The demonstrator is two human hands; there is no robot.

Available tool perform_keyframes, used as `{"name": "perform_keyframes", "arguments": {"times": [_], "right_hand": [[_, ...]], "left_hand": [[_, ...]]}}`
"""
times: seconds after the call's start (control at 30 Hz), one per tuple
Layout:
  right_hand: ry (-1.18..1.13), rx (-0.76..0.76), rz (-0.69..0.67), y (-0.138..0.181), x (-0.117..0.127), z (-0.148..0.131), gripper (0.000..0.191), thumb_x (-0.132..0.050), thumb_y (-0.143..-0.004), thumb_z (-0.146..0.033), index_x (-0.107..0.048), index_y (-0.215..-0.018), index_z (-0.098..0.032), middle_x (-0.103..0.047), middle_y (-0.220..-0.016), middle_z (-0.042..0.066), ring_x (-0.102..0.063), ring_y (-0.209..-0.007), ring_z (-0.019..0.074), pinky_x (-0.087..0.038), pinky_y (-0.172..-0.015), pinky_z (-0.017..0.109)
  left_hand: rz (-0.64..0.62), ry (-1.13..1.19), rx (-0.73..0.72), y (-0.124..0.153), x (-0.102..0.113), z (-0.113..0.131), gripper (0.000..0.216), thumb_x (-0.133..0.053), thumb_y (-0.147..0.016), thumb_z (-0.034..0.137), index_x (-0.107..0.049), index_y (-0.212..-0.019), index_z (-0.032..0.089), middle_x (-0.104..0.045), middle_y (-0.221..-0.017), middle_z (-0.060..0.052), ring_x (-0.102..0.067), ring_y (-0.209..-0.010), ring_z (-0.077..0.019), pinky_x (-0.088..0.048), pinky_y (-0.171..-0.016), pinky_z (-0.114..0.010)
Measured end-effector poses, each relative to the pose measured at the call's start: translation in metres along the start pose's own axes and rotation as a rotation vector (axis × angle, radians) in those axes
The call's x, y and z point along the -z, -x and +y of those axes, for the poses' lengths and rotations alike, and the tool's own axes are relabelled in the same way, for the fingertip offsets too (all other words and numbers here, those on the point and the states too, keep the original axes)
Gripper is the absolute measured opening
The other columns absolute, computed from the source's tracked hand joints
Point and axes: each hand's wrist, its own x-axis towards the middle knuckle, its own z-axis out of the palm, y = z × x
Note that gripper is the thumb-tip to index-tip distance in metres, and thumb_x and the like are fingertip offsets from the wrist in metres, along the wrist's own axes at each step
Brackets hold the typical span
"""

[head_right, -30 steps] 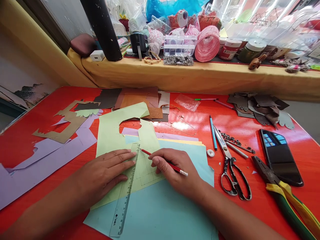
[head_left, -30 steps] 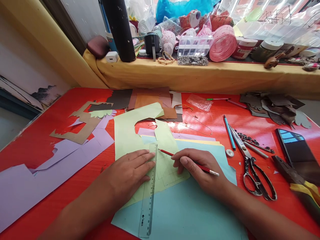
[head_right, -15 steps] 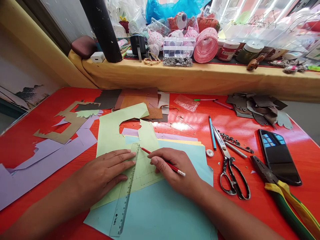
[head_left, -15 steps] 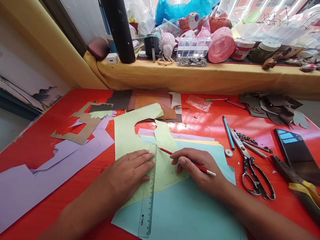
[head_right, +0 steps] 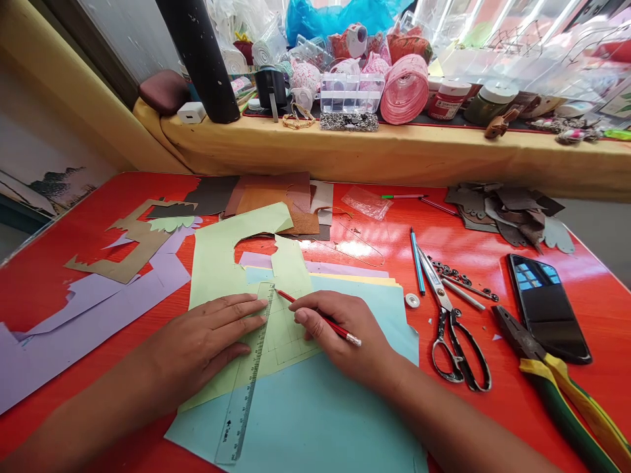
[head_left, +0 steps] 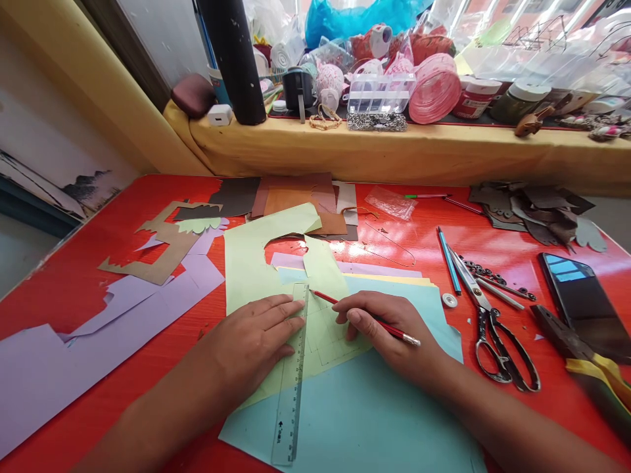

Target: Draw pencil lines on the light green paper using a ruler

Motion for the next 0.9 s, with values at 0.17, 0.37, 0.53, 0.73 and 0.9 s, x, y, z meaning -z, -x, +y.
{"name": "perform_keyframes", "arguments": {"times": [0.17,0.37,0.53,0.73,0.9], "right_hand": [[0.000,-0.005,-0.005,0.0007,-0.0003,0.0007,0.027,-0.060,-0.112,-0.036,-0.081,-0.106,-0.020,-0.082,-0.085,0.004,-0.077,-0.070,0.0184,-0.058,-0.067,0.028],[-0.018,-0.006,-0.017,0.0010,0.0001,0.0028,0.032,-0.058,-0.113,-0.039,-0.080,-0.100,-0.020,-0.081,-0.083,0.004,-0.076,-0.070,0.0183,-0.057,-0.066,0.028],[-0.042,-0.029,-0.031,0.0020,0.0002,0.0021,0.041,-0.056,-0.114,-0.048,-0.080,-0.095,-0.021,-0.082,-0.084,0.005,-0.077,-0.072,0.0195,-0.059,-0.067,0.029],[-0.019,-0.017,-0.045,0.0014,0.0020,0.0002,0.052,-0.052,-0.115,-0.057,-0.080,-0.090,-0.022,-0.083,-0.079,0.005,-0.076,-0.070,0.0194,-0.057,-0.066,0.029],[-0.029,0.002,-0.069,0.0021,0.0032,0.0017,0.059,-0.048,-0.116,-0.062,-0.082,-0.091,-0.021,-0.083,-0.078,0.004,-0.076,-0.070,0.0188,-0.055,-0.065,0.029]], "left_hand": [[-0.021,-0.039,-0.015,-0.0024,0.0021,0.0008,0.035,-0.064,-0.109,0.018,-0.070,-0.143,0.021,-0.071,-0.153,-0.007,-0.066,-0.144,-0.0285,-0.060,-0.117,-0.043],[-0.008,-0.032,-0.018,-0.0022,0.0013,0.0003,0.035,-0.065,-0.108,0.017,-0.071,-0.143,0.021,-0.072,-0.152,-0.008,-0.067,-0.144,-0.0286,-0.060,-0.117,-0.043],[-0.010,-0.020,-0.014,-0.0010,0.0009,-0.0004,0.035,-0.062,-0.110,0.018,-0.070,-0.144,0.022,-0.070,-0.154,-0.007,-0.065,-0.145,-0.0281,-0.059,-0.118,-0.042],[0.007,-0.010,-0.009,-0.0005,0.0019,0.0001,0.036,-0.063,-0.109,0.017,-0.070,-0.144,0.021,-0.071,-0.154,-0.008,-0.065,-0.145,-0.0282,-0.060,-0.118,-0.043],[0.009,0.005,0.004,0.0002,0.0014,0.0010,0.036,-0.063,-0.109,0.017,-0.070,-0.143,0.022,-0.070,-0.155,-0.008,-0.065,-0.146,-0.0283,-0.060,-0.118,-0.044]]}}
